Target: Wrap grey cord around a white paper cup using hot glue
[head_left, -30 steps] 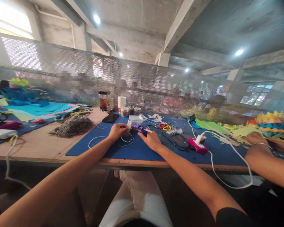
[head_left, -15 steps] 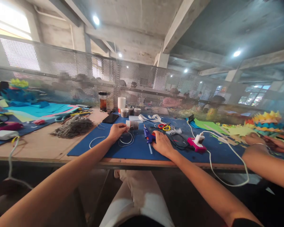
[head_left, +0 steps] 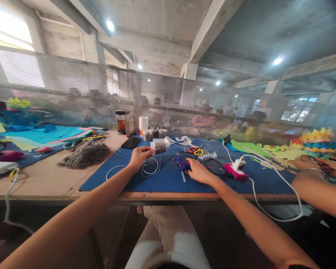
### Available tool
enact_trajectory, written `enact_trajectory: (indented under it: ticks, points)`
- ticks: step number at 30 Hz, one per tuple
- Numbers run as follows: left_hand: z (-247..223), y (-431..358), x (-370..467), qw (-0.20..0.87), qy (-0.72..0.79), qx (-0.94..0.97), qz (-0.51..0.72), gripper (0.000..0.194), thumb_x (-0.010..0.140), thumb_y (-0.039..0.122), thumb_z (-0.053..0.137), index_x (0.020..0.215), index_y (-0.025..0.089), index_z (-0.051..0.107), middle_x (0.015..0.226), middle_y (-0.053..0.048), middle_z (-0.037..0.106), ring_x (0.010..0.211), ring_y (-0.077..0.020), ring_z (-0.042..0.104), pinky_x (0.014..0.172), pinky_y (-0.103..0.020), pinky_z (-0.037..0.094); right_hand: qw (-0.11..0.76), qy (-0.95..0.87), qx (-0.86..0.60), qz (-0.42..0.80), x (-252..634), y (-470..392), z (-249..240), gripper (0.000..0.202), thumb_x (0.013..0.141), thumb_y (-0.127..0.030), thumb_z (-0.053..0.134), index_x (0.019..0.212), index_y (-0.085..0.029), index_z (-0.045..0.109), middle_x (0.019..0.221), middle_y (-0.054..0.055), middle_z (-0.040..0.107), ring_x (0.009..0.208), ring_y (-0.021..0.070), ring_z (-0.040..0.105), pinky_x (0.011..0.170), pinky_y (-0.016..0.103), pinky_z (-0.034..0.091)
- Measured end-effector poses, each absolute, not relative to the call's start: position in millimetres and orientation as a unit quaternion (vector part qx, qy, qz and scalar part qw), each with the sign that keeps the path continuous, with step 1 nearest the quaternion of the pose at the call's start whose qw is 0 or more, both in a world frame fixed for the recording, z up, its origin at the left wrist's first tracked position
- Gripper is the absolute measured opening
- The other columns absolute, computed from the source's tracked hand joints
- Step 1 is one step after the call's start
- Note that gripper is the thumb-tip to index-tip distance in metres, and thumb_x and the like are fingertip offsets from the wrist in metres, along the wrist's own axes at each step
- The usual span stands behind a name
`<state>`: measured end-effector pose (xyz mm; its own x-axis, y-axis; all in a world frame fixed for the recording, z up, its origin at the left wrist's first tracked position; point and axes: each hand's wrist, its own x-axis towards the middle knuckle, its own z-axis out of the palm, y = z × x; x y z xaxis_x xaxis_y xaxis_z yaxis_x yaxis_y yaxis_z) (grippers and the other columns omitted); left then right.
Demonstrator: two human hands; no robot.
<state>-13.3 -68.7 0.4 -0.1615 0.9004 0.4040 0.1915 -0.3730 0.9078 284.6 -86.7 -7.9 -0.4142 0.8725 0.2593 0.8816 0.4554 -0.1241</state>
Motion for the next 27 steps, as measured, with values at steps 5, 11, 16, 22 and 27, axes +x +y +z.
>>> enact_trajectory:
  ticks: [5, 11, 16, 22, 27]
  points:
    - [4, -64, -12, 0.317, 0.464, 0.574, 0.596, 0.035, 0.061, 0.044, 0.074, 0.078, 0.013, 0.071, 0.063, -0.003, 0.066, 0.059, -0.0155, 0.061, 0.061, -0.026, 0.048, 0.145, -0.859, -0.489, -0.032, 294, -87, -9, 0.047, 0.086, -0.026, 0.049, 0.131, -0.015, 0.043, 0.125, 0.013, 0.052, 0.121, 0.0227, 0.044, 0.102, 0.035, 0.033]
    - [14, -52, -5, 0.324, 0.458, 0.583, 0.588, 0.032, 0.062, 0.04, 0.074, 0.079, 0.013, 0.07, 0.064, -0.003, 0.067, 0.061, -0.015, 0.061, 0.064, -0.027, 0.049, 0.243, -0.857, -0.447, -0.081, 284, -93, 12, 0.036, 0.087, -0.023, 0.048, 0.123, -0.017, 0.052, 0.12, 0.011, 0.054, 0.118, 0.0209, 0.047, 0.104, 0.035, 0.032]
    - [22, -38, 5, 0.319, 0.448, 0.585, 0.596, 0.031, 0.062, 0.039, 0.073, 0.079, 0.013, 0.07, 0.064, -0.003, 0.067, 0.061, -0.0155, 0.062, 0.064, -0.028, 0.05, 0.354, -0.816, -0.45, 0.08, 244, -66, 33, 0.026, 0.087, -0.031, 0.052, 0.11, -0.02, 0.058, 0.106, 0.005, 0.064, 0.084, 0.0138, 0.064, 0.084, 0.03, 0.047]
    - [21, -28, 4, 0.318, 0.433, 0.576, 0.616, 0.031, 0.065, 0.041, 0.071, 0.08, 0.014, 0.07, 0.065, -0.004, 0.067, 0.062, -0.0153, 0.062, 0.066, -0.028, 0.05, 0.382, -0.67, -0.423, 0.476, 192, -30, 37, 0.039, 0.082, -0.032, 0.061, 0.116, -0.017, 0.05, 0.101, 0.008, 0.067, 0.061, 0.0145, 0.068, 0.059, 0.03, 0.056]
    - [16, -27, -8, 0.291, 0.432, 0.573, 0.633, 0.028, 0.065, 0.038, 0.071, 0.078, 0.013, 0.07, 0.063, -0.002, 0.065, 0.06, -0.0136, 0.059, 0.063, -0.026, 0.047, 0.345, -0.682, -0.388, 0.515, 172, -29, 35, 0.02, 0.083, -0.032, 0.062, 0.094, -0.015, 0.06, 0.081, 0.003, 0.068, 0.062, 0.0119, 0.066, 0.059, 0.024, 0.055]
